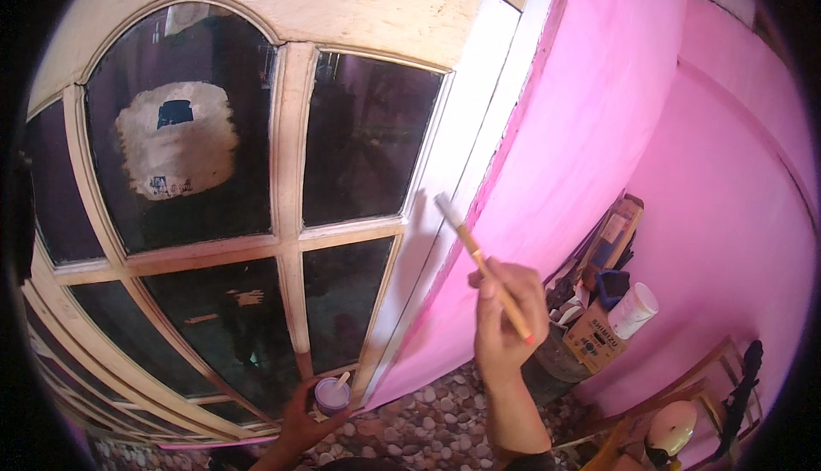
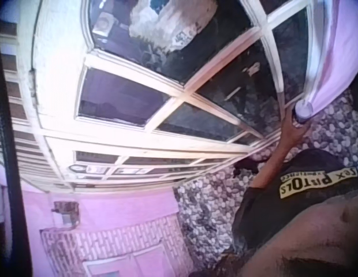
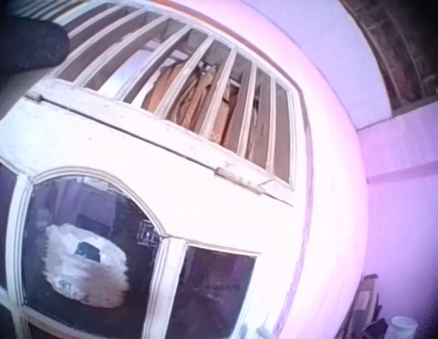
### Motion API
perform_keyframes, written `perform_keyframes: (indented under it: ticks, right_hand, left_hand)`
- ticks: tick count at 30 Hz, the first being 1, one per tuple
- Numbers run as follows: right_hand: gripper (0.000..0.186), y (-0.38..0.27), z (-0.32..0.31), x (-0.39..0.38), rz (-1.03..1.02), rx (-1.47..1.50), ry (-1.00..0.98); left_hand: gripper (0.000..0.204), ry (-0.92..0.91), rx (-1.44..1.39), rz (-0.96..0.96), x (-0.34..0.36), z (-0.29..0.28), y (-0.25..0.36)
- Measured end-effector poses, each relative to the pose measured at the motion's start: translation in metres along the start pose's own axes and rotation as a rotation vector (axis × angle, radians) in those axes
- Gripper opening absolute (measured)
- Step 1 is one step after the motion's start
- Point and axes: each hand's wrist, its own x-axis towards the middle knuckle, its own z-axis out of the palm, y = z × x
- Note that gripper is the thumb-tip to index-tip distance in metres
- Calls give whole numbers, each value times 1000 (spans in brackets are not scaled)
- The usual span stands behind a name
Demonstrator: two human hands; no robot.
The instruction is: The person is painting the white frame of a wooden door using a paintbrush, dipping it into a small container of white paint held in their other hand.
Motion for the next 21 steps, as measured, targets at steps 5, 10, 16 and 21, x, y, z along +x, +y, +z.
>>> perform_keyframes:
  ticks: [5,10,16,21]
  right_hand:
    - [17,12,5,-33,32,-68,-46]
    - [17,15,13,-36,35,-50,-50]
    - [20,22,23,-23,-117,-68,-43]
    - [20,25,27,-31,-144,-95,-105]
  left_hand:
    - [74,6,30,-8,-2,2,1]
    - [75,11,57,-22,-5,4,3]
    - [77,45,69,-50,-9,8,0]
    - [77,52,77,-39,-11,8,-6]
